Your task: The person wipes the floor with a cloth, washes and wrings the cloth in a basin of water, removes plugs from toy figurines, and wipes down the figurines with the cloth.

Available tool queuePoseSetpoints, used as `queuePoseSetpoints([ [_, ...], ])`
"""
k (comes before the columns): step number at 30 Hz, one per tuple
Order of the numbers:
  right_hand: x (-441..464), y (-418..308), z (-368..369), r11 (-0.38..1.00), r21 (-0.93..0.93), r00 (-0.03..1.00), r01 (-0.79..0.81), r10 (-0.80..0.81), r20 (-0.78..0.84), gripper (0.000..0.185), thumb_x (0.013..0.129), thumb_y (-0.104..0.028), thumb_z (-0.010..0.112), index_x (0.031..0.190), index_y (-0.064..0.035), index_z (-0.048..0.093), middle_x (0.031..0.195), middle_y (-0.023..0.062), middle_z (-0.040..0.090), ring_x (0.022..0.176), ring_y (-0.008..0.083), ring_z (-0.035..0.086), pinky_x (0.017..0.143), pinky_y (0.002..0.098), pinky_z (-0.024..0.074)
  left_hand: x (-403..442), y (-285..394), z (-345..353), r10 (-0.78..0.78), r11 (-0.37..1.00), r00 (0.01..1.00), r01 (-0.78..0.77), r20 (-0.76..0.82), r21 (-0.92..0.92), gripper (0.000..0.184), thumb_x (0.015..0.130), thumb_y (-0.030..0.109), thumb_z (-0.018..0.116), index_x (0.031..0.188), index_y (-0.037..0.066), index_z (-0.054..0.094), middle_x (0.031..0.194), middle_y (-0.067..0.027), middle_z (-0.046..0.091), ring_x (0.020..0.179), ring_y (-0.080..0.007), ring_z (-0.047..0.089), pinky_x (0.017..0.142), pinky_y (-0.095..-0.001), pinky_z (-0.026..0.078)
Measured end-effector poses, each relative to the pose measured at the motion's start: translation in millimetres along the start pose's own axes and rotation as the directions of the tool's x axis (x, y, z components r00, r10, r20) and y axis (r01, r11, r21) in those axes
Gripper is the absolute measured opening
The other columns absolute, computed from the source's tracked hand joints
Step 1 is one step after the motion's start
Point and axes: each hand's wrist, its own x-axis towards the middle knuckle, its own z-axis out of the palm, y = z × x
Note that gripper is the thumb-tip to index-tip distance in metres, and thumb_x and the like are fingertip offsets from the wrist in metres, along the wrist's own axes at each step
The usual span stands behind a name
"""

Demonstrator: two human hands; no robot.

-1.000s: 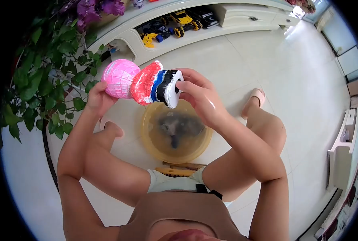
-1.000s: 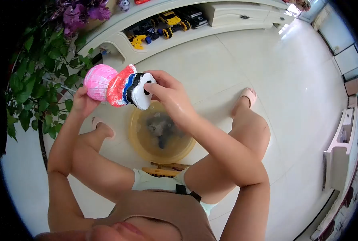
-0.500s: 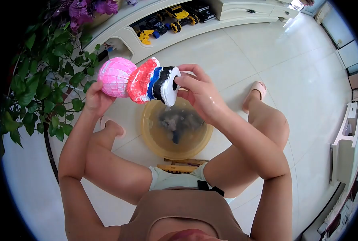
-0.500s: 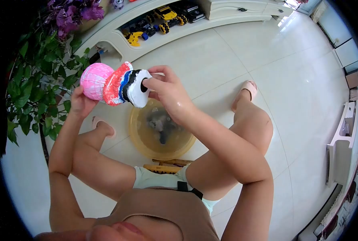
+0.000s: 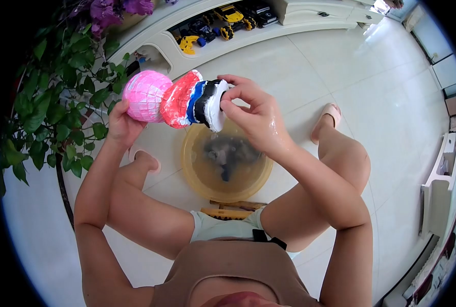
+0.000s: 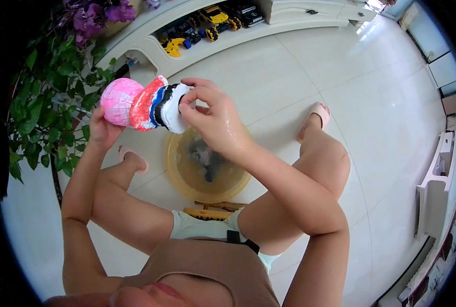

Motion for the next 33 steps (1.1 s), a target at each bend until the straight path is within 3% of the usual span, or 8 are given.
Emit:
queuePoseSetpoints([
  [2, 0, -6, -2, 0.995, 0.039, 0.995, -0.095, 0.093, 0.041, 0.009, 0.092, -0.009, 0.062, 0.096, -0.0004, 0.064, 0.131, 0.0129, 0.054, 0.124, 0.0185, 0.050, 0.093, 0.0326, 0.0467, 0, 0, -2, -0.008, 1.000, 1.000, 0.008, -0.003, -0.002, 0.075, 0.081, 0.043, 0.067, 0.139, 0.003, 0.043, 0.136, -0.0132, 0.055, 0.126, -0.0281, 0.052, 0.111, -0.0465, 0.037],
  [5, 1, -9, -1, 0.991, 0.060, 0.992, -0.121, 0.119, 0.043, 0.010, 0.091, -0.009, 0.063, 0.094, 0.0000, 0.065, 0.129, 0.0129, 0.056, 0.123, 0.0185, 0.050, 0.094, 0.0329, 0.0464, -1, 1, -1, -0.004, 1.000, 1.000, 0.004, 0.004, 0.013, 0.079, 0.080, 0.045, 0.068, 0.141, 0.004, 0.041, 0.137, -0.0138, 0.054, 0.128, -0.0295, 0.051, 0.111, -0.0484, 0.036],
  [8, 2, -6, -1, 0.999, 0.013, 0.999, -0.050, 0.050, 0.014, 0.015, 0.088, -0.012, 0.065, 0.090, 0.0026, 0.066, 0.127, 0.0153, 0.057, 0.106, 0.0196, 0.059, 0.086, 0.0318, 0.0495, -3, 1, -1, -0.002, 1.000, 1.000, 0.002, 0.007, 0.003, 0.077, 0.080, 0.043, 0.066, 0.141, 0.002, 0.041, 0.137, -0.0128, 0.054, 0.127, -0.0279, 0.052, 0.111, -0.0460, 0.037],
  [17, 2, -10, -3, 0.848, 0.428, 0.946, -0.313, 0.319, 0.060, 0.015, 0.087, -0.010, 0.065, 0.082, 0.0043, 0.066, 0.130, 0.0134, 0.057, 0.108, 0.0193, 0.058, 0.094, 0.0331, 0.0467, -8, 4, -16, 0.029, 0.998, 0.998, -0.032, 0.055, 0.052, 0.082, 0.076, 0.044, 0.071, 0.141, 0.003, 0.042, 0.139, -0.0122, 0.053, 0.129, -0.0288, 0.049, 0.113, -0.0470, 0.034],
  [20, 2, -13, -2, 0.808, 0.492, 0.938, -0.325, 0.340, 0.062, 0.015, 0.087, -0.010, 0.064, 0.082, 0.0037, 0.067, 0.130, 0.0133, 0.056, 0.107, 0.0193, 0.059, 0.094, 0.0342, 0.0476, -8, 5, -17, 0.041, 0.995, 0.997, -0.046, 0.058, 0.089, 0.085, 0.073, 0.046, 0.073, 0.141, 0.005, 0.042, 0.139, -0.0113, 0.053, 0.130, -0.0286, 0.049, 0.113, -0.0469, 0.034],
  [23, 1, -2, 1, 0.781, 0.540, 0.925, -0.313, 0.379, -0.013, 0.015, 0.088, -0.010, 0.064, 0.083, 0.0039, 0.066, 0.124, 0.0126, 0.059, 0.103, 0.0189, 0.060, 0.093, 0.0344, 0.0488, -8, 9, -17, 0.072, 0.989, 0.994, -0.081, 0.077, 0.125, 0.085, 0.074, 0.040, 0.073, 0.142, 0.002, 0.040, 0.138, -0.0124, 0.053, 0.128, -0.0285, 0.050, 0.112, -0.0455, 0.035],
  [27, 1, -17, -2, 0.683, 0.601, 0.888, -0.415, 0.447, 0.105, 0.015, 0.088, -0.010, 0.063, 0.089, 0.0043, 0.066, 0.111, 0.0104, 0.062, 0.100, 0.0189, 0.061, 0.092, 0.0343, 0.0496, -9, 10, -24, 0.085, 0.993, 0.993, -0.092, 0.080, 0.080, 0.085, 0.074, 0.037, 0.073, 0.142, 0.000, 0.037, 0.137, -0.0134, 0.053, 0.126, -0.0284, 0.052, 0.110, -0.0441, 0.038],
  [33, 2, -15, -5, 0.632, 0.602, 0.852, -0.488, 0.495, 0.171, 0.018, 0.087, -0.010, 0.063, 0.099, 0.0035, 0.064, 0.100, 0.0079, 0.064, 0.094, 0.0182, 0.062, 0.088, 0.0326, 0.0498, -12, 15, -23, 0.123, 0.971, 0.987, -0.141, 0.105, 0.191, 0.086, 0.071, 0.033, 0.073, 0.142, -0.001, 0.037, 0.136, -0.0143, 0.053, 0.126, -0.0282, 0.052, 0.110, -0.0428, 0.038],
])
